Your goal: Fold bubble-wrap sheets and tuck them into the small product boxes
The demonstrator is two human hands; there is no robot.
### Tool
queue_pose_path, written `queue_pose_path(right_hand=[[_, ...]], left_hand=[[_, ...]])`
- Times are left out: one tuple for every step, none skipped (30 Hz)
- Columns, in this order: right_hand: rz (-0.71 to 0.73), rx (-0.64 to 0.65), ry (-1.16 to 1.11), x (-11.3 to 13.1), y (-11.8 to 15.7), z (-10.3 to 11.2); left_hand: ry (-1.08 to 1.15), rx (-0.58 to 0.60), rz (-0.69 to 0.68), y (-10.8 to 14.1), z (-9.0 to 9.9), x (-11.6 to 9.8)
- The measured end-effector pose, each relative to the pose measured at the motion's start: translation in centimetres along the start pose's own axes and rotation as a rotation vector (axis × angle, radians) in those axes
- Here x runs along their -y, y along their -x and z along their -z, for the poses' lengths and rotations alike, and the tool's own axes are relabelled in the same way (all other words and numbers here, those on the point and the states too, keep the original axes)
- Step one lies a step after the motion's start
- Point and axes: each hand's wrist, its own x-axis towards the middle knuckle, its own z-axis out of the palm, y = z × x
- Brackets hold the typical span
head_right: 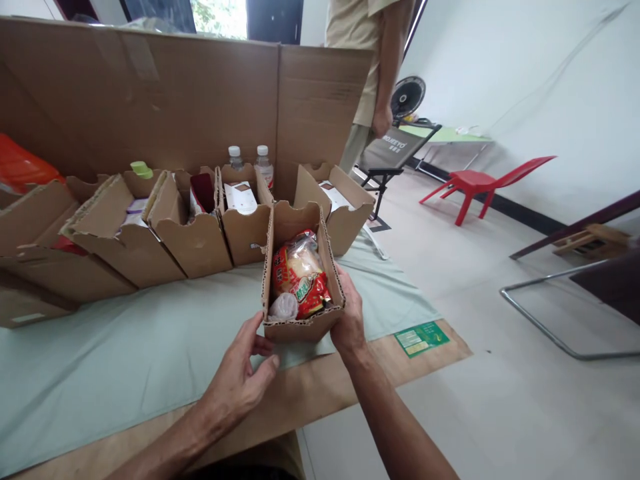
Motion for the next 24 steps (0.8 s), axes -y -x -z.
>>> queue_pose_path(right_hand=[[-0.030, -0.017, -0.063, 0.0, -0.1, 0.1], [-0.070, -0.037, -0.138, -0.1, 0.0, 0.2], [-0.108, -0.056, -0.197, -0.3, 0.2, 0.4], [-0.138, -0.082, -0.240, -0.6, 0.4, 0.6], [-0.158, -0.110, -0.264, -1.1, 0.9, 1.0], [-0.160, -0.146, -0.250, -1.7, 1.4, 1.5], [-0.147, -0.197, -0.205, -2.4, 2.0, 2.0], [-0.127, -0.255, -0.146, -3.1, 2.5, 2.5], [-0.111, -0.305, -0.092, -3.7, 3.1, 2.9], [-0.102, -0.337, -0.051, -4.2, 3.5, 3.2], [-0.099, -0.348, -0.025, -4.5, 3.7, 3.2], [-0.105, -0.339, -0.035, -4.6, 3.6, 3.0], [-0.119, -0.315, -0.086, -4.5, 3.3, 2.6], [-0.134, -0.285, -0.156, -4.2, 2.8, 2.0], [-0.144, -0.262, -0.225, -3.8, 1.9, 1.2], [-0.147, -0.238, -0.284, -3.4, 0.9, 0.5], [-0.140, -0.222, -0.321, -3.0, -0.2, -0.2], [-0.120, -0.213, -0.322, -2.7, -1.3, -0.7], [-0.089, -0.209, -0.286, -2.5, -2.3, -1.1], [-0.056, -0.214, -0.231, -2.4, -3.1, -1.2], [-0.025, -0.227, -0.166, -2.3, -3.6, -1.2], [0.001, -0.243, -0.097, -2.4, -3.7, -1.0], [0.026, -0.257, -0.025, -2.5, -3.5, -0.7], [0.053, -0.262, 0.046, -2.6, -3.0, -0.4]], left_hand=[[0.008, 0.007, 0.009, -0.1, -0.3, -0.2], [0.016, 0.013, 0.018, -0.2, -0.7, -0.4], [0.019, 0.019, 0.027, -0.2, -1.0, -0.5], [0.015, 0.024, 0.032, -0.3, -1.3, -0.6], [0.005, 0.030, 0.029, -0.3, -1.6, -0.6], [-0.009, 0.035, 0.017, -0.3, -1.8, -0.5], [-0.025, 0.041, -0.001, -0.4, -2.0, -0.4], [-0.040, 0.047, -0.022, -0.5, -2.0, -0.2], [-0.051, 0.054, -0.046, -0.5, -2.0, 0.0], [-0.056, 0.061, -0.067, -0.6, -1.9, 0.2], [-0.057, 0.069, -0.082, -0.8, -1.8, 0.4], [-0.055, 0.076, -0.089, -1.0, -1.6, 0.5], [-0.051, 0.081, -0.086, -1.3, -1.4, 0.5], [-0.046, 0.085, -0.074, -1.7, -1.2, 0.5], [-0.039, 0.086, -0.054, -2.2, -1.0, 0.3], [-0.032, 0.086, -0.035, -2.8, -0.8, 0.1], [-0.021, 0.087, -0.020, -3.6, -0.7, -0.2], [-0.005, 0.098, -0.011, -4.4, -0.5, -0.4], [0.014, 0.117, -0.006, -5.3, -0.5, -0.7], [0.034, 0.143, -0.007, -6.1, -0.5, -0.8], [0.050, 0.171, -0.012, -6.8, -0.5, -0.7], [0.056, 0.200, -0.018, -7.3, -0.6, -0.4], [0.046, 0.222, -0.024, -7.6, -0.6, 0.1], [0.017, 0.233, -0.034, -7.7, -0.8, 0.9]])
